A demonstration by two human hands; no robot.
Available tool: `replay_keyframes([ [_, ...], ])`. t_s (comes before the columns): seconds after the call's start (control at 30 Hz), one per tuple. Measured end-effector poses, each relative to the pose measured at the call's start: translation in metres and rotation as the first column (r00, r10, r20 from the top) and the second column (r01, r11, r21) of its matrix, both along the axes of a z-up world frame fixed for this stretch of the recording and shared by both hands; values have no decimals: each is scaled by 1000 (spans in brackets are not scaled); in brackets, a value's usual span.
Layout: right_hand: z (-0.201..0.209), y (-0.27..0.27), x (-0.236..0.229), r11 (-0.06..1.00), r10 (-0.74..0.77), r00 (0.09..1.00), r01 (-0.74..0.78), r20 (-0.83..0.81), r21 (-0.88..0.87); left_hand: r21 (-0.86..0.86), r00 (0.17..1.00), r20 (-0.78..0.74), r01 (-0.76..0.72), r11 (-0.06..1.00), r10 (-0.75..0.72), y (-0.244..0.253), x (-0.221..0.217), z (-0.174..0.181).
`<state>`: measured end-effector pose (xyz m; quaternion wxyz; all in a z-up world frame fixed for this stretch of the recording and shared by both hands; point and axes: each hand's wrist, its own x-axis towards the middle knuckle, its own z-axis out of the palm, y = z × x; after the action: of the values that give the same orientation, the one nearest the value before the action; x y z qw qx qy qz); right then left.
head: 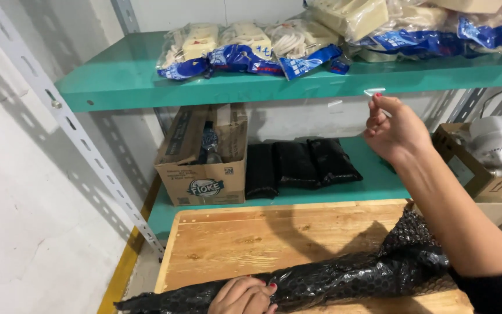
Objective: The person wraps an object in bubble wrap, then wraps it in black plastic and secures it with tape.
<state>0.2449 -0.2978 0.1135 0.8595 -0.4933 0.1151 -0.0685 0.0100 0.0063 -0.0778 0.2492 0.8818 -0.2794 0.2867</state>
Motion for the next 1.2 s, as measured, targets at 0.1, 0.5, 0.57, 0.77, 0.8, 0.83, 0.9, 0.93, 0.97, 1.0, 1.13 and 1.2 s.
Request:
replay_keyframes([
  [0.1, -4, 2, -36, 990, 139, 987, -138, 78, -27, -82, 975, 220, 49, 995, -30, -4, 7, 20],
  [0.5, -38, 71, -163, -400, 853, 273, -204, -445, -893, 26, 978, 83, 190, 982, -191, 11, -17, 41],
  [0.57, -34, 79, -159, -553, 769, 332, -83, -546, -829, 22, 975, 109, 190, 982, -191, 11, -12, 41],
  [0.77, -98, 71, -203, 227, 761, 639, -424, -111, -877, -70, 990, 77, 128, 989, -122, 8, -10, 24],
  [0.8, -112, 69, -226, 451, 696, 707, -565, -124, -691, -56, 991, 63, 125, 991, -121, 8, -12, 28],
  [0.83, -126, 67, -249, 646, 626, 763, -624, -162, -440, -42, 992, 50, 122, 992, -120, 8, -15, 33],
  [0.9, -153, 65, -268, 732, 563, 814, -572, -143, -371, -36, 991, 50, 127, 991, -126, 6, -16, 31],
  [0.93, -165, 64, -276, 802, 502, 855, -516, -129, -301, -32, 991, 51, 125, 992, -123, 5, -17, 30],
  [0.97, -166, 70, -273, 800, 503, 855, -516, -127, -305, -34, 991, 55, 123, 992, -121, 5, -18, 31],
  [1.0, -168, 77, -273, 859, 365, 928, -367, -74, -357, -36, 991, 70, 114, 993, -111, 5, -19, 31],
  [1.13, -166, 109, -288, 844, 37, 987, 53, 157, -534, -25, 992, 67, 109, 994, -107, 5, -21, 31],
  [1.2, -158, 126, -290, 851, -11, 993, 71, 118, -521, -21, 990, 76, 120, 993, -118, 6, -19, 30],
])
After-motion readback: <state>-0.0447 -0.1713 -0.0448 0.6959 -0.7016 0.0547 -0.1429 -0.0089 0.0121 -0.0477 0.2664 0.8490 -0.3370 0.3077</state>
